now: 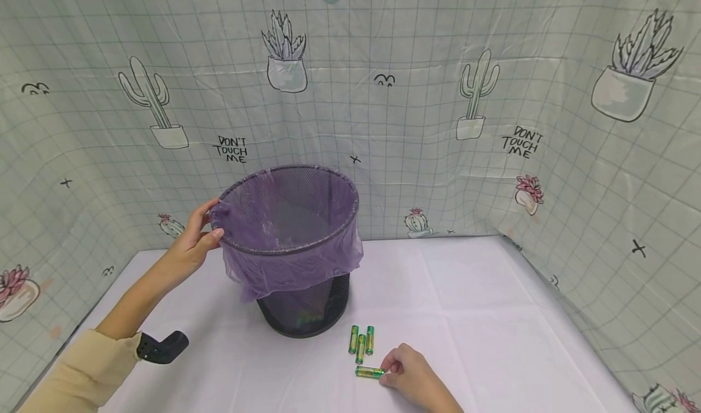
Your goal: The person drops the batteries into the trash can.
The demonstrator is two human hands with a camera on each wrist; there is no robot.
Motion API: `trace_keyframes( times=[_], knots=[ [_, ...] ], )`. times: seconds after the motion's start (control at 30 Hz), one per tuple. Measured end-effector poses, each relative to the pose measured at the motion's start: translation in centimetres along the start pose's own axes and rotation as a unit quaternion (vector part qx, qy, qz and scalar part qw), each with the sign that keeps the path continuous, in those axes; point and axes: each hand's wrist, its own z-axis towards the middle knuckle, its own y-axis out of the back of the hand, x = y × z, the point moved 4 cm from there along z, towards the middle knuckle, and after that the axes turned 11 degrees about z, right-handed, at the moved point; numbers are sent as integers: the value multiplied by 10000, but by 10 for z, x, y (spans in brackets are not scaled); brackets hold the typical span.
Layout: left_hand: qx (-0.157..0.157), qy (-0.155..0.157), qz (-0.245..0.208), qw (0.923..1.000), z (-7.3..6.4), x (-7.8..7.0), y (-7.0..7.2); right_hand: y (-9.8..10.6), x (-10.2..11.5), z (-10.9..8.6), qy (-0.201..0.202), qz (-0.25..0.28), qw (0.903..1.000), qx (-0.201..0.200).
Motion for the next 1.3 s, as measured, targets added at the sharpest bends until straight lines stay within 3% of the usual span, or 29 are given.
trace_keyframes(
  times=[1.3],
  knots=[
    [3,11,-51,10000,0,-2,0,1,-4,-3,52,60,10000,40]
  ],
)
